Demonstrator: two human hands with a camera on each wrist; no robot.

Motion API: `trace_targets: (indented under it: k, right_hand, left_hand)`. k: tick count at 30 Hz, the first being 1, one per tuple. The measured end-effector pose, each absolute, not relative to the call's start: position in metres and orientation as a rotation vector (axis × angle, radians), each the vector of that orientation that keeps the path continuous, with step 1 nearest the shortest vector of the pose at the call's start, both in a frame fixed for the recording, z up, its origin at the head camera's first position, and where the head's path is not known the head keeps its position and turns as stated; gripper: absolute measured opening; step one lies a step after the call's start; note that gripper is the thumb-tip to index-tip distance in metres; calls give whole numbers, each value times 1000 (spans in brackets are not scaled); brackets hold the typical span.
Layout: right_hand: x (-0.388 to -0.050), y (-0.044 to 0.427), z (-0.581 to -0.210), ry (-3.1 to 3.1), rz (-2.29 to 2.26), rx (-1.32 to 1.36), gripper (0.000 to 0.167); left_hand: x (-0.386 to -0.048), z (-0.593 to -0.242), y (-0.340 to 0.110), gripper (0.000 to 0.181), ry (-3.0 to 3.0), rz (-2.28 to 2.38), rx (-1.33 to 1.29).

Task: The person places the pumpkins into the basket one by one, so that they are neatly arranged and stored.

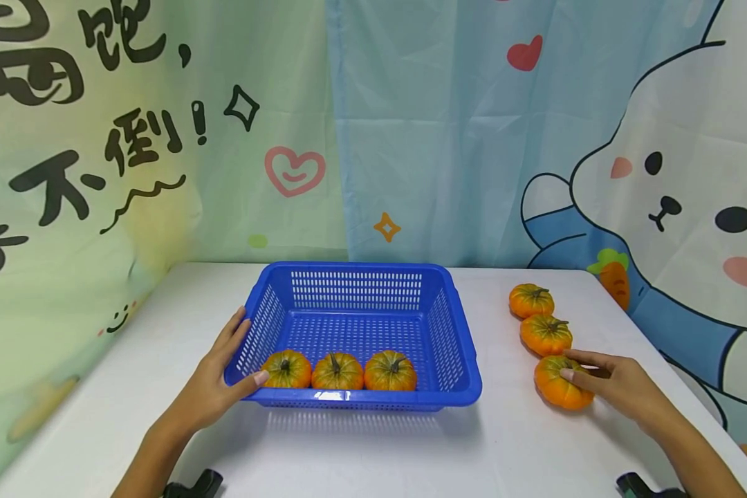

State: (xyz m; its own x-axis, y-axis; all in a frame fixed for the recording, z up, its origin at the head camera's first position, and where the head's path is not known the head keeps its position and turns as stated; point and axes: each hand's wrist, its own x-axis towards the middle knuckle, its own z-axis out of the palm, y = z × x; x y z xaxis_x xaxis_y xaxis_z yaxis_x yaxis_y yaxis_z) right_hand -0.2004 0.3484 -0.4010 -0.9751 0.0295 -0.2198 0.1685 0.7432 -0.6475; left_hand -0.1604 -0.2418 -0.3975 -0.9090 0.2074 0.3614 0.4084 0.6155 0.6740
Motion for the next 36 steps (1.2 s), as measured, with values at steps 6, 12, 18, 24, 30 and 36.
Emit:
trace_targets:
  k: [6,12,18,24,30,36]
  right_hand:
    - [-202,348,-400,2766,-1024,109,85]
    - [-199,347,-400,2782,-1015,71,76]
    - [-198,343,-399,2786,-1039,46,76]
    - [-197,335,-399,2785,-1090,23,74]
    - [-196,323,-396,2810,-1126,-66,68]
    - [-198,311,-390,2820,-1170,-138,64]
  left_hand:
    - [-160,-398,-242,86,-2595,-1174,-505]
    - [-160,-398,-242,86,-2593,-1183,-505]
    - [-160,-398,-242,86,-2586,-1190,-509]
    - [-161,-399,-242,85,-2575,-1209,-520]
    - [-160,-399,-242,85,-2574,-1212,-515]
    - [-160,-397,-242,85,-2571,-1204,-525]
